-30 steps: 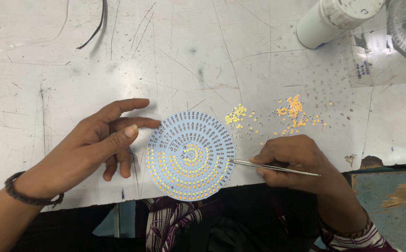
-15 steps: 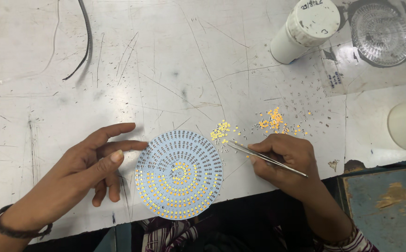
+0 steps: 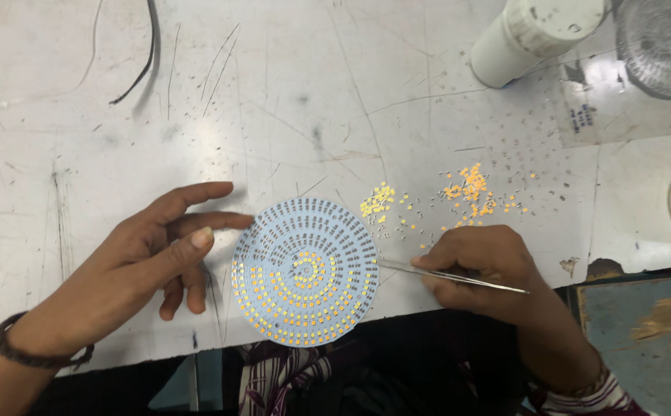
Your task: The person uses tweezers to pick up small yellow LED components from a pile on the table and places them one by one into empty slots on a circular LED board. The person continues this repetitive placement throughout the clip.
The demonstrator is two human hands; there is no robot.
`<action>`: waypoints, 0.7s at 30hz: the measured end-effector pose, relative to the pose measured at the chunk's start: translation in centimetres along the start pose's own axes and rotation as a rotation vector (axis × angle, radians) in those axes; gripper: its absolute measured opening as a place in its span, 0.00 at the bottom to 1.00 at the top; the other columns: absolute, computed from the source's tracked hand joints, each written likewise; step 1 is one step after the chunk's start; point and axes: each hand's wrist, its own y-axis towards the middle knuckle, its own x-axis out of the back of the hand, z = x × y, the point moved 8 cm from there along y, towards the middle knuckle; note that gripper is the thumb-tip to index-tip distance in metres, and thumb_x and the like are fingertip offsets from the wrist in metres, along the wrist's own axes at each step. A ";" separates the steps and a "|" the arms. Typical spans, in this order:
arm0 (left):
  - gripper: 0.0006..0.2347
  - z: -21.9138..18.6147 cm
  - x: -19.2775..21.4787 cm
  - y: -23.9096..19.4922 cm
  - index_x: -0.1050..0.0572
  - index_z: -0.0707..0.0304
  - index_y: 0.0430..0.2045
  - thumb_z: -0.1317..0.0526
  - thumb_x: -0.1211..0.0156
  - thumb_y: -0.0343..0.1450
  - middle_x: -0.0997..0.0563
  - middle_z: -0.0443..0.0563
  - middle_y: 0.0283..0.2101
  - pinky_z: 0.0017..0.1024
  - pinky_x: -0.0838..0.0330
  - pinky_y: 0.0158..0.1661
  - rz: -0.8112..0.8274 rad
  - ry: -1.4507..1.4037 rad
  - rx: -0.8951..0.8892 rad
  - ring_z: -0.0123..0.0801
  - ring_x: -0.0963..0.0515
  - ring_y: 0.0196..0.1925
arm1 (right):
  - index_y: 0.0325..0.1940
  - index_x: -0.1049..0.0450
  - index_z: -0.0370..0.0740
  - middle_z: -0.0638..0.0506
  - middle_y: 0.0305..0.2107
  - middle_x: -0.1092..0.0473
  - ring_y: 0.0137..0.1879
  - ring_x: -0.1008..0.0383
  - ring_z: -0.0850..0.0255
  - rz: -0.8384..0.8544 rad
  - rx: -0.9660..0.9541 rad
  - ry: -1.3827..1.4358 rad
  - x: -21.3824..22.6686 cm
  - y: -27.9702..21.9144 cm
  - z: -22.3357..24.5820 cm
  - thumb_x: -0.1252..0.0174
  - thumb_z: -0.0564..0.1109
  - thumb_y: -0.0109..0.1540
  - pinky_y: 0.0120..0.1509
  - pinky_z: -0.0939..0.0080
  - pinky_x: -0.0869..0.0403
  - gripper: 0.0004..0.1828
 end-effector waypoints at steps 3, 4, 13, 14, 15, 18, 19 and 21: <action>0.29 -0.3 -0.1 0.1 0.40 0.63 0.69 0.51 0.48 0.72 0.20 0.60 0.57 0.23 0.27 0.10 0.001 0.022 -0.001 0.30 0.17 0.16 | 0.37 0.19 0.38 0.52 0.21 0.26 0.24 0.26 0.65 0.123 -0.005 0.021 -0.4 0.4 -0.6 0.33 0.42 0.54 0.27 0.65 0.31 0.10; 0.29 -0.4 -0.2 0.1 0.40 0.63 0.69 0.51 0.48 0.72 0.20 0.60 0.57 0.23 0.27 0.10 -0.001 0.021 0.003 0.30 0.17 0.16 | 0.37 0.19 0.38 0.52 0.21 0.26 0.23 0.26 0.65 0.147 -0.020 0.037 -0.4 0.5 -0.8 0.33 0.43 0.54 0.27 0.65 0.32 0.10; 0.29 -0.7 -0.3 0.0 0.39 0.62 0.69 0.51 0.48 0.72 0.20 0.59 0.57 0.22 0.28 0.10 -0.008 0.028 -0.003 0.29 0.17 0.16 | 0.37 0.19 0.39 0.53 0.19 0.28 0.22 0.27 0.65 0.178 -0.038 0.036 -0.9 1.1 -0.8 0.34 0.44 0.54 0.26 0.64 0.33 0.09; 0.29 -0.7 -0.3 0.0 0.39 0.63 0.69 0.51 0.48 0.72 0.20 0.59 0.57 0.22 0.28 0.10 -0.004 0.027 -0.007 0.29 0.17 0.16 | 0.37 0.19 0.39 0.53 0.19 0.28 0.22 0.27 0.65 0.179 -0.041 0.037 -0.9 1.1 -0.8 0.34 0.44 0.54 0.26 0.64 0.32 0.09; 0.29 -0.6 -0.3 0.0 0.39 0.63 0.69 0.51 0.48 0.72 0.20 0.59 0.57 0.22 0.27 0.11 0.000 0.027 -0.012 0.29 0.17 0.16 | 0.37 0.19 0.39 0.53 0.19 0.28 0.22 0.27 0.65 0.181 -0.043 0.037 -0.9 1.1 -0.8 0.34 0.44 0.54 0.26 0.64 0.32 0.09; 0.28 -0.3 -0.1 0.0 0.39 0.63 0.68 0.52 0.49 0.71 0.20 0.59 0.56 0.23 0.29 0.09 -0.017 0.020 0.021 0.29 0.18 0.15 | 0.36 0.19 0.39 0.53 0.20 0.27 0.23 0.27 0.64 0.147 -0.009 0.025 -0.8 1.1 -0.4 0.34 0.43 0.54 0.27 0.64 0.32 0.09; 0.28 -0.4 -0.2 0.1 0.39 0.63 0.68 0.52 0.48 0.71 0.20 0.59 0.56 0.23 0.28 0.10 -0.010 0.013 0.012 0.30 0.18 0.15 | 0.36 0.20 0.39 0.53 0.21 0.27 0.24 0.27 0.65 0.088 0.015 0.000 -0.2 1.2 -0.1 0.34 0.43 0.54 0.28 0.65 0.32 0.09; 0.28 -0.6 -0.4 0.0 0.40 0.65 0.69 0.53 0.48 0.72 0.21 0.61 0.57 0.23 0.28 0.10 0.006 -0.003 -0.003 0.30 0.17 0.16 | 0.36 0.21 0.39 0.53 0.23 0.26 0.25 0.26 0.67 -0.029 0.060 -0.049 0.7 1.0 0.5 0.34 0.43 0.54 0.29 0.68 0.30 0.09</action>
